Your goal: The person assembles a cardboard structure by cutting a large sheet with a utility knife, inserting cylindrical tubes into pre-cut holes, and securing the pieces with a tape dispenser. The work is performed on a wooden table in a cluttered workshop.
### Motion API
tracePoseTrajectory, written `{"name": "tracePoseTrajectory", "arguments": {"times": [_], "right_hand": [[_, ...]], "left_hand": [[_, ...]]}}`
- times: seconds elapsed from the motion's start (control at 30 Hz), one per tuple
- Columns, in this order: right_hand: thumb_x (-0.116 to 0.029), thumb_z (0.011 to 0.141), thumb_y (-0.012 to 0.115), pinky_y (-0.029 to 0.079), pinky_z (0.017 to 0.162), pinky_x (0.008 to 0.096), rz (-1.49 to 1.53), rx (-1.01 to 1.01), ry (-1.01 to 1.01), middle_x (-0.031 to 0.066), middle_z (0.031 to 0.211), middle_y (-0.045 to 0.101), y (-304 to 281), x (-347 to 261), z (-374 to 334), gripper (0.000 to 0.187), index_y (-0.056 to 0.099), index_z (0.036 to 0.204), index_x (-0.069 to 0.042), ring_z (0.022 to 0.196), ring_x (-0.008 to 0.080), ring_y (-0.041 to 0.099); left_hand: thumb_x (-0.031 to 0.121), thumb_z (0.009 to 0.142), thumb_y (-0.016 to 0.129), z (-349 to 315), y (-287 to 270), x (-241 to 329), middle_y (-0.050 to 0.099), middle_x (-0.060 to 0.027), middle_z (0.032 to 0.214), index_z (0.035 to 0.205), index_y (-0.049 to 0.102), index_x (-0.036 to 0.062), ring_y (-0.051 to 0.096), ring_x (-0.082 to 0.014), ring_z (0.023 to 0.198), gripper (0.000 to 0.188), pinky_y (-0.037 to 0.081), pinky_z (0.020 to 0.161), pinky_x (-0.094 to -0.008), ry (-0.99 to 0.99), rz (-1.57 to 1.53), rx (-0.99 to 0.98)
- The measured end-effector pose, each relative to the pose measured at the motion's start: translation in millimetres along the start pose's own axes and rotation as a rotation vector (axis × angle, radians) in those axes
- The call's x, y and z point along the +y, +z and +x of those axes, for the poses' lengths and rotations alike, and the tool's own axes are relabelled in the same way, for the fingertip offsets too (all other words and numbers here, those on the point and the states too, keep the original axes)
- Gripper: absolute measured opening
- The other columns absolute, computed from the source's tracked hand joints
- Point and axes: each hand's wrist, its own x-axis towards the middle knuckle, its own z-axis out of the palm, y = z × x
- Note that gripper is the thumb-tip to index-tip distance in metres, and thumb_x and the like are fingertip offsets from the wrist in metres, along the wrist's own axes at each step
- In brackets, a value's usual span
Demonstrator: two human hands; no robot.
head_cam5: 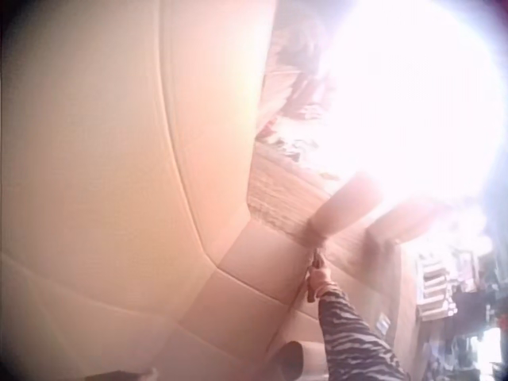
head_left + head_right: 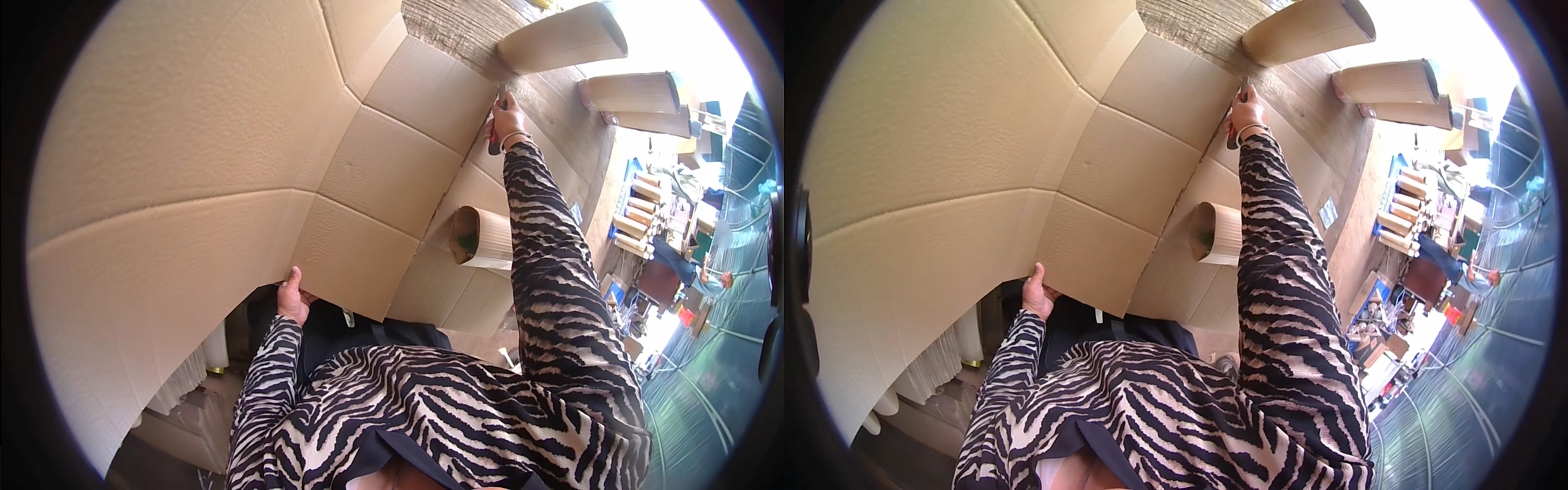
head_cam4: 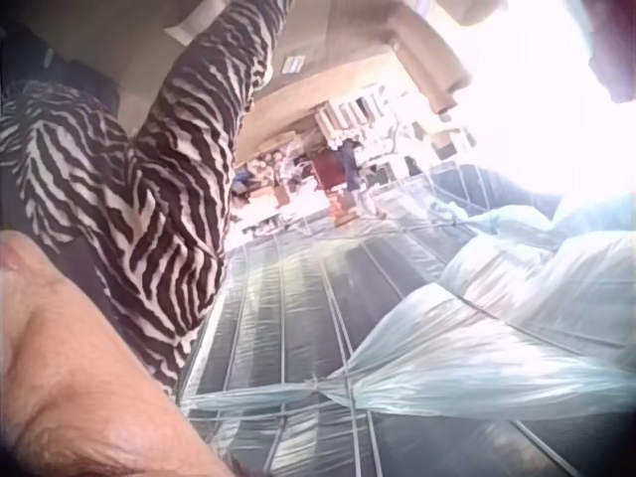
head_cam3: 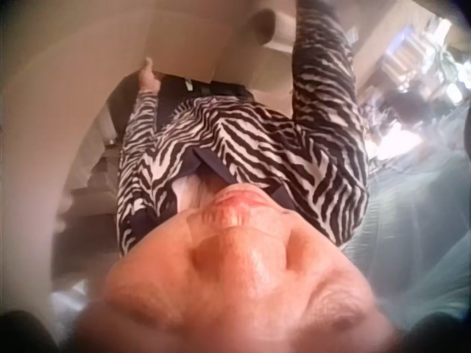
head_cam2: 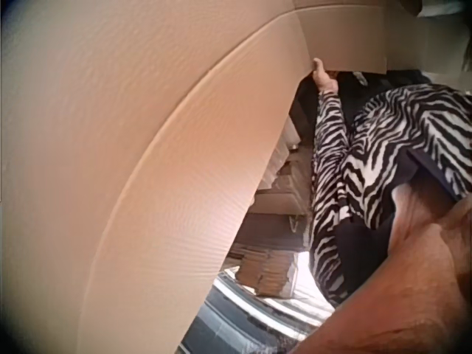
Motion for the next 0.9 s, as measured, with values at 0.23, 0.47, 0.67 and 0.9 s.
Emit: {"name": "tracePoseTrajectory", "arguments": {"times": [0.23,0.47,0.67,0.9], "right_hand": [[-0.014,0.098,0.051,0.051,0.040,0.0413,-0.176,-0.160,0.061,0.0111,0.061,0.055,-11,-23,14,0.026,0.049,0.124,-0.014,0.044,0.0234,0.057],[-0.005,0.091,0.054,0.054,0.043,0.0411,-0.266,-0.269,0.004,0.0092,0.066,0.054,-8,-9,-19,0.009,0.055,0.100,-0.005,0.047,0.0238,0.059],[-0.004,0.090,0.054,0.054,0.043,0.0402,-0.378,-0.275,0.035,0.0095,0.066,0.056,-2,-3,-67,0.011,0.054,0.101,-0.001,0.049,0.0227,0.062],[-0.005,0.091,0.052,0.054,0.042,0.0394,-0.437,-0.334,0.079,0.0114,0.066,0.060,14,14,-101,0.009,0.052,0.100,-0.003,0.049,0.0257,0.065]], "left_hand": [[0.048,0.094,0.062,-1,5,2,0.071,-0.0067,0.103,0.119,0.059,0.0100,0.071,-0.0230,0.086,0.046,0.059,0.072,-0.0385,0.016,-0.014,0.013],[0.046,0.094,0.062,3,2,-3,0.070,-0.0064,0.104,0.120,0.058,0.0099,0.071,-0.0224,0.089,0.044,0.059,0.072,-0.0382,0.013,-0.041,0.044],[0.046,0.093,0.065,7,-2,-7,0.070,-0.0058,0.100,0.117,0.059,0.0099,0.071,-0.0221,0.084,0.044,0.059,0.070,-0.0375,0.013,-0.031,0.025],[0.048,0.094,0.062,12,0,-10,0.071,-0.0065,0.099,0.116,0.060,0.0092,0.071,-0.0222,0.083,0.045,0.059,0.071,-0.0373,0.006,-0.005,0.039]]}}
